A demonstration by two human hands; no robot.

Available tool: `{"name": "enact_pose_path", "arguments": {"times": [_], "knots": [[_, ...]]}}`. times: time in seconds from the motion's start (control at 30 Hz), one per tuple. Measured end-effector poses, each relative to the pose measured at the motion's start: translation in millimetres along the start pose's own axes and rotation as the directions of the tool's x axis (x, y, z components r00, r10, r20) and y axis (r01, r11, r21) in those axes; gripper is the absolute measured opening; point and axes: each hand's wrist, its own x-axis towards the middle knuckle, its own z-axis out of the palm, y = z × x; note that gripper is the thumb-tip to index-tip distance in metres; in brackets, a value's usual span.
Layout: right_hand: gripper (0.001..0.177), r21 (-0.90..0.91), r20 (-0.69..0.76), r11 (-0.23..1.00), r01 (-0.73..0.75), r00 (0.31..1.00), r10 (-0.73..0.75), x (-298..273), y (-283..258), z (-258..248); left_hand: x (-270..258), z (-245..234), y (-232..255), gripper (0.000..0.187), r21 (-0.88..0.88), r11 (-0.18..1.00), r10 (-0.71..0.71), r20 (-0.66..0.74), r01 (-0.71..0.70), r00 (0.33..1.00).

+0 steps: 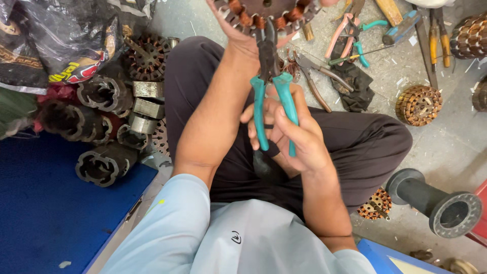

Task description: The person sits on the floor and uses pliers to pull and adjust copper windings on a motor stator. They switch between different pliers to manipulate the wires, occasionally rotating the stator to access different sections.

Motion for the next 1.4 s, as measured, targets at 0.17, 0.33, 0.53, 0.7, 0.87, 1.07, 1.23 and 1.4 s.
{"name": "enact_pose_path", "arguments": {"times": [0.17,0.33,0.53,0.7,0.87,1.07,1.23,1.4], "knots": [[0.033,-0.264,-0.086,0.943,-0.203,0.979,0.186,12,12,-22,3,-3,-1,0.112,0.242,0.948,0.214,-0.004,-0.207,0.977],[0.031,-0.154,-0.154,0.97,-0.19,0.974,0.167,21,37,-37,17,-13,-6,0.116,0.503,0.767,0.451,0.023,-0.4,0.892],[0.029,-0.458,-0.392,0.876,-0.148,0.919,-0.05,28,35,-37,20,-23,2,0.122,0.819,0.401,0.194,0.363,-0.411,0.911],[0.027,-0.652,-0.377,0.758,-0.005,0.87,-0.318,11,21,-16,24,-58,-8,0.128,0.893,-0.074,0.486,0.421,-0.444,0.766],[0.03,-0.66,-0.104,0.738,0.14,0.956,-0.274,4,7,-19,15,-104,-17,0.133,0.876,0.145,0.372,0.383,-0.46,0.846],[0.034,-0.483,-0.091,0.872,0.085,0.985,-0.147,4,1,-23,17,-101,-19,0.13,0.92,-0.278,0.306,0.357,-0.276,0.883],[0.032,-0.551,-0.093,0.818,0.167,0.961,-0.259,14,14,-26,17,-30,-25,0.126,0.863,0.062,0.603,0.367,-0.501,0.708],[0.033,-0.344,-0.226,0.936,-0.073,0.974,-0.007,11,13,-35,16,-19,-27,0.106,0.211,0.915,0.335,0.077,-0.343,0.939]]}}
